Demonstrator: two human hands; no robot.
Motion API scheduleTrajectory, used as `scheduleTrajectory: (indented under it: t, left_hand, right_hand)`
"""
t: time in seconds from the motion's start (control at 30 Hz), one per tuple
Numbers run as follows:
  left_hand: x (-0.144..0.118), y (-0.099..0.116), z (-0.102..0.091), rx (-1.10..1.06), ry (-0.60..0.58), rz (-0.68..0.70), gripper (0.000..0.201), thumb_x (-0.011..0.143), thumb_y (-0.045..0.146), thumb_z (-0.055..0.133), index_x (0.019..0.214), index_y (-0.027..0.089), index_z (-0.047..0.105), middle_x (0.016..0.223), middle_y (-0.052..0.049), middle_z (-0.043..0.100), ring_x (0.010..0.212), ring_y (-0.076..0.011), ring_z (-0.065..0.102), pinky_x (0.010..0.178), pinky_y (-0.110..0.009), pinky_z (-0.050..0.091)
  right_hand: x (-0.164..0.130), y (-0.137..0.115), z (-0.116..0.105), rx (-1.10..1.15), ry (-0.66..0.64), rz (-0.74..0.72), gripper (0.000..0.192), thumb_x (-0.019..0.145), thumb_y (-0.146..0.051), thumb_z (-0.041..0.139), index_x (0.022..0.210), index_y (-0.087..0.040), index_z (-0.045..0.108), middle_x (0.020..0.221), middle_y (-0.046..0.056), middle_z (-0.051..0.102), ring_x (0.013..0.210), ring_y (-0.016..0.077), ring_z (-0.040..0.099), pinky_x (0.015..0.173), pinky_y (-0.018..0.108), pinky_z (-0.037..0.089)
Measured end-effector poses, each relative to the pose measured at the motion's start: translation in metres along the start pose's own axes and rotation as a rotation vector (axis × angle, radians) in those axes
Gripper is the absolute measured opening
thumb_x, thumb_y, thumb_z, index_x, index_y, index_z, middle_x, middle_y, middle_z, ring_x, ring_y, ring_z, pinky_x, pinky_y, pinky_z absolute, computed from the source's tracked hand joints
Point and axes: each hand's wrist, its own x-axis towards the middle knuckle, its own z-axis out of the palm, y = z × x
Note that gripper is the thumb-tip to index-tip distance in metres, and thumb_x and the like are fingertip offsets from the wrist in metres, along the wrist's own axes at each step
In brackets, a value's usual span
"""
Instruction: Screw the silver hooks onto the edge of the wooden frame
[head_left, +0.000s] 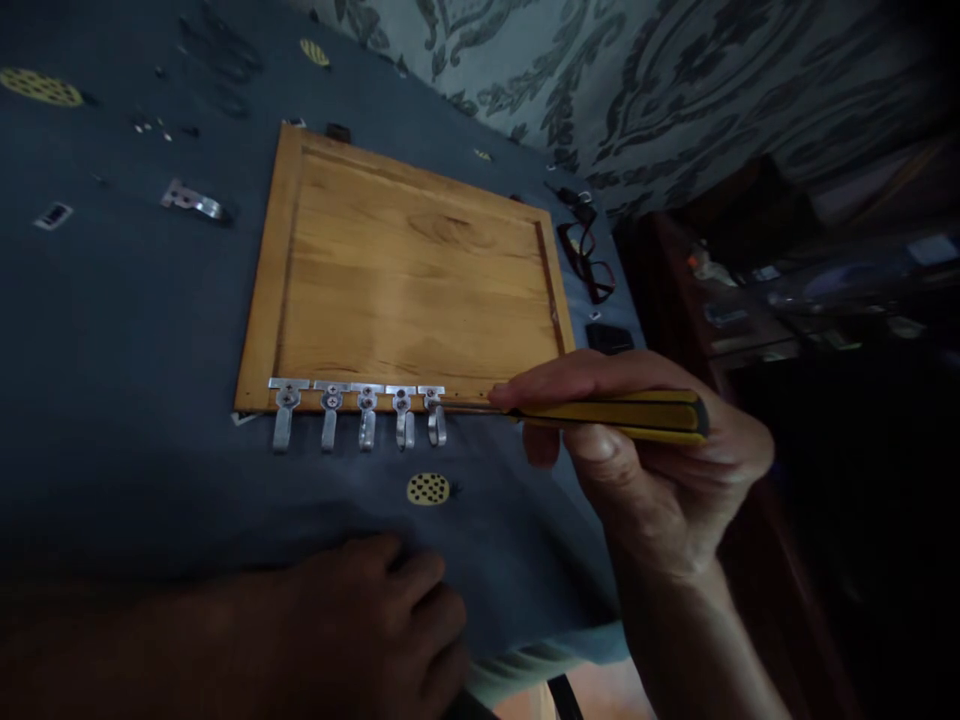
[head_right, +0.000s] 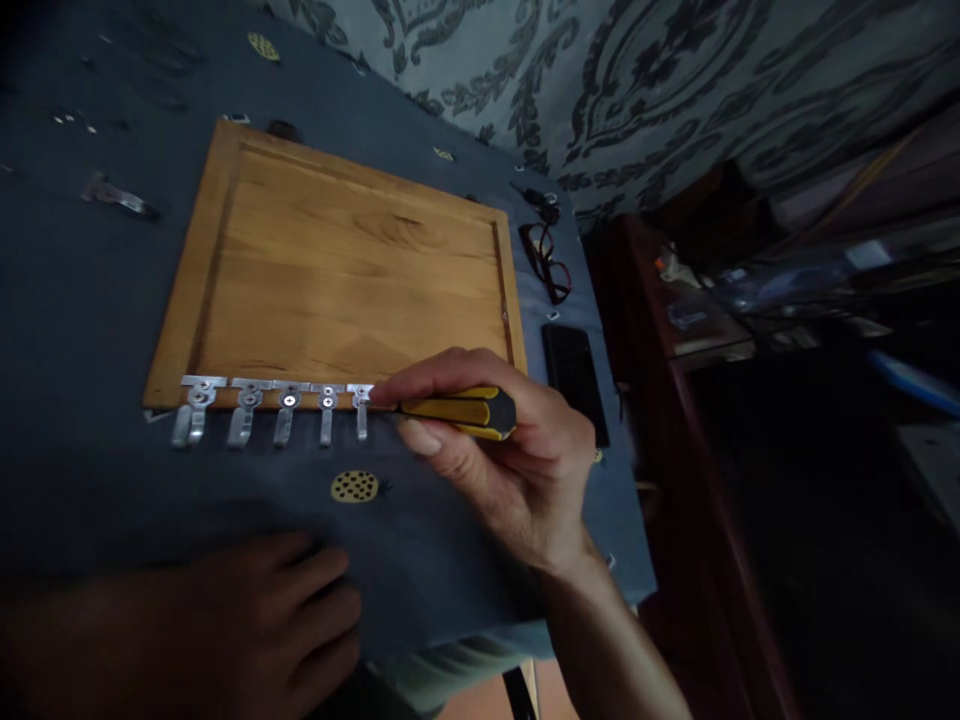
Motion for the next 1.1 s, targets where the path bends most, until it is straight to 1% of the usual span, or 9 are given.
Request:
scheduleTrajectory:
  t: [0.13,0.23,0.33,0.43,0.53,0.63,0.7,0.9,1.1]
  left_hand:
    - [-0.0004,-0.0018,0.0001,-0.008,0.019,0.008,0.011,0.092,0.024,0.058,0.083,0.020,0.055,0.076,0.001,0.060,0.070,-0.0155,0.057,0.054,-0.029,0.041]
    - [0.0003,-0.0027,0.0000,0.004,0.026,-0.003,0.013,0.093,0.023,0.057,0.080,0.020,0.053,0.074,0.001,0.057,0.069,-0.0155,0.056,0.052,-0.030,0.040]
    - [0.0003,-0.0028,-0.0003,0.008,0.033,0.003,0.014,0.093,0.023,0.056,0.080,0.020,0.053,0.073,0.001,0.057,0.068,-0.0157,0.055,0.053,-0.030,0.041]
    - [-0.0003,-0.0025,0.0003,-0.007,0.043,-0.003,0.013,0.093,0.025,0.058,0.082,0.020,0.054,0.074,0.001,0.058,0.069,-0.0156,0.055,0.054,-0.030,0.041]
    - [0.0000,-0.0022,0.0030,-0.011,0.052,-0.007,0.014,0.092,0.025,0.060,0.081,0.020,0.053,0.073,0.001,0.057,0.068,-0.0157,0.055,0.054,-0.030,0.041]
    - [0.0011,-0.0020,0.0064,-0.015,0.065,-0.010,0.015,0.090,0.026,0.062,0.080,0.020,0.053,0.073,0.001,0.058,0.067,-0.0165,0.057,0.052,-0.030,0.041]
    - [0.0014,-0.0022,0.0072,-0.021,0.098,-0.018,0.016,0.089,0.027,0.064,0.079,0.020,0.053,0.072,0.002,0.057,0.065,-0.0165,0.056,0.050,-0.031,0.041]
    - [-0.0014,-0.0026,0.0050,-0.018,0.051,-0.006,0.015,0.092,0.027,0.061,0.082,0.020,0.053,0.074,0.001,0.058,0.069,-0.0165,0.056,0.054,-0.031,0.040]
    - [-0.0012,-0.0010,0.0090,-0.052,0.081,-0.024,0.018,0.092,0.027,0.064,0.081,0.021,0.051,0.074,0.002,0.058,0.067,-0.0162,0.053,0.054,-0.031,0.038]
  right_hand:
    - [0.0001,0.0008,0.0016,0.030,0.002,0.023,0.030,0.091,-0.054,0.073,0.088,-0.025,0.076,0.083,0.005,0.079,0.069,0.0216,0.075,0.053,0.033,0.059]
    - [0.0005,-0.0010,-0.0001,0.018,-0.008,0.043,0.030,0.090,-0.055,0.073,0.089,-0.025,0.076,0.082,0.005,0.078,0.070,0.0220,0.075,0.055,0.033,0.060]
    - [0.0007,-0.0029,-0.0035,0.014,-0.046,0.041,0.025,0.088,-0.051,0.077,0.092,-0.026,0.076,0.084,0.004,0.079,0.070,0.0220,0.075,0.058,0.034,0.062]
    - [-0.0006,-0.0033,-0.0051,0.016,-0.065,0.028,0.018,0.090,-0.044,0.078,0.095,-0.026,0.077,0.089,0.004,0.080,0.067,0.0206,0.074,0.054,0.034,0.061]
    - [-0.0033,-0.0026,-0.0032,0.017,-0.037,0.017,0.012,0.092,-0.036,0.077,0.098,-0.026,0.077,0.092,0.003,0.080,0.061,0.0180,0.072,0.049,0.032,0.060]
    - [-0.0055,-0.0014,-0.0001,0.021,-0.004,0.013,0.011,0.090,-0.033,0.079,0.098,-0.026,0.077,0.092,0.003,0.080,0.062,0.0184,0.073,0.046,0.030,0.059]
    - [-0.0064,-0.0003,0.0011,0.021,0.005,0.020,0.013,0.089,-0.033,0.080,0.097,-0.025,0.077,0.091,0.003,0.080,0.062,0.0187,0.073,0.045,0.030,0.059]
    - [-0.0084,0.0036,0.0018,-0.001,0.021,0.023,0.018,0.087,-0.038,0.082,0.098,-0.025,0.077,0.089,0.004,0.081,0.060,0.0194,0.073,0.046,0.031,0.060]
    - [-0.0090,0.0035,0.0039,-0.017,0.038,0.017,0.021,0.086,-0.043,0.082,0.096,-0.026,0.077,0.091,0.004,0.081,0.062,0.0206,0.075,0.046,0.032,0.060]
